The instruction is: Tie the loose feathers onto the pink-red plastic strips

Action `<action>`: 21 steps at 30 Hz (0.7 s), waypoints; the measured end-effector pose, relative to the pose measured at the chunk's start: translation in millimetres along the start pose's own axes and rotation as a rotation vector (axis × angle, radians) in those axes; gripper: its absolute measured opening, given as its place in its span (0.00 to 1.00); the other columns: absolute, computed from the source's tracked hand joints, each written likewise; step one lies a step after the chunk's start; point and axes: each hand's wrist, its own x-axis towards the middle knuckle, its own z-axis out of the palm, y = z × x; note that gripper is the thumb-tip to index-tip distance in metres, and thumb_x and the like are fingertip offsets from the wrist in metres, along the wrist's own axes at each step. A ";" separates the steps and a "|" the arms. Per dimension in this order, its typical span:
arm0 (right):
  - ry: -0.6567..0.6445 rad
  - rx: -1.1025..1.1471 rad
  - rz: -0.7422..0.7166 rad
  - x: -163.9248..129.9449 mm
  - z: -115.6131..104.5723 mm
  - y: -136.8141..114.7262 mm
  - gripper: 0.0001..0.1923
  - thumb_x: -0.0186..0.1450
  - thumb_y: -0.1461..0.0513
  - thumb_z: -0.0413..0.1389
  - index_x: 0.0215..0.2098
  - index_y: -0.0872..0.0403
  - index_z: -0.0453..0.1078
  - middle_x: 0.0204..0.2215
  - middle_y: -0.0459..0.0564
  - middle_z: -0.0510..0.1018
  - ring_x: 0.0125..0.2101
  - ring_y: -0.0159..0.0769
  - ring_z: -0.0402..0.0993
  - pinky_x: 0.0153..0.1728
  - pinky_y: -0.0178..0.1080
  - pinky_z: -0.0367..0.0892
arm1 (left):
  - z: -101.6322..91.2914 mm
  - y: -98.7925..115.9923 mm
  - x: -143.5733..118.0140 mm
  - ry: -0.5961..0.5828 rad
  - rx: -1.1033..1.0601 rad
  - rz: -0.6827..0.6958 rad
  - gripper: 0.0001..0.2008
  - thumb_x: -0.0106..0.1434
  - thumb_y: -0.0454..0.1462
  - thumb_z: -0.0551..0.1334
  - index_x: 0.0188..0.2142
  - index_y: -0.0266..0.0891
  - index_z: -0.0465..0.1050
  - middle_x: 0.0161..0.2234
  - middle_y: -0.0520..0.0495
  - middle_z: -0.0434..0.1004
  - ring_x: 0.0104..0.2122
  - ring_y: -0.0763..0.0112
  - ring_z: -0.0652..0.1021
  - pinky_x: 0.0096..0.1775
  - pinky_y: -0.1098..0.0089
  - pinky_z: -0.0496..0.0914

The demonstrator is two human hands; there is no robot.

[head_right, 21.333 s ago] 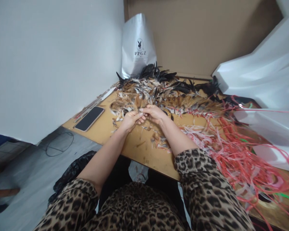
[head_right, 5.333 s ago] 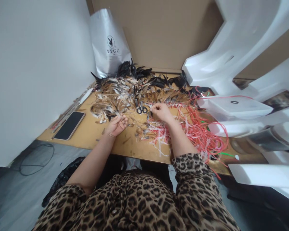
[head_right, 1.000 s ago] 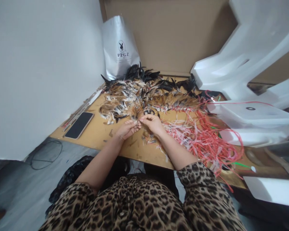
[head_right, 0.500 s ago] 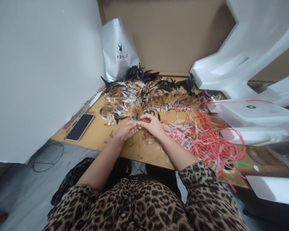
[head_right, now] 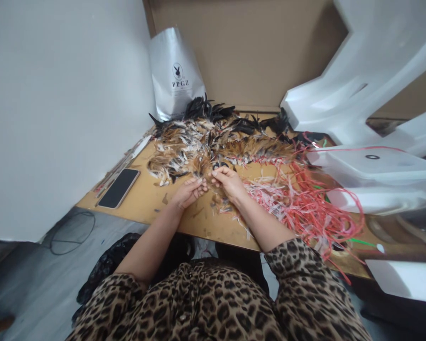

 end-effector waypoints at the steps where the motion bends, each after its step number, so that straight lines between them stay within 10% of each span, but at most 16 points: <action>1: -0.008 0.028 0.006 -0.3 0.6 -0.8 0.11 0.48 0.58 0.63 0.23 0.55 0.67 0.24 0.44 0.75 0.21 0.25 0.65 0.20 0.29 0.56 | 0.0 0.3 -0.1 0.003 -0.005 0.000 0.10 0.51 0.36 0.65 0.32 0.30 0.72 0.25 0.48 0.73 0.25 0.79 0.73 0.27 0.79 0.65; 12: -0.028 -0.009 -0.081 0.2 -1.3 -1.0 0.09 0.52 0.58 0.60 0.24 0.54 0.66 0.26 0.44 0.74 0.23 0.26 0.65 0.23 0.31 0.57 | 0.3 2.1 -0.1 0.073 0.016 0.026 0.11 0.49 0.37 0.66 0.28 0.30 0.71 0.24 0.49 0.72 0.23 0.81 0.72 0.24 0.80 0.62; 21: -0.023 -0.713 -0.687 -7.4 0.1 -14.6 0.05 0.57 0.60 0.56 0.25 0.53 0.69 0.34 0.49 0.69 0.39 0.35 0.65 0.44 0.42 0.59 | 3.9 -2.4 1.4 0.113 0.308 0.007 0.14 0.46 0.42 0.67 0.24 0.30 0.71 0.20 0.48 0.73 0.20 0.80 0.72 0.26 0.78 0.64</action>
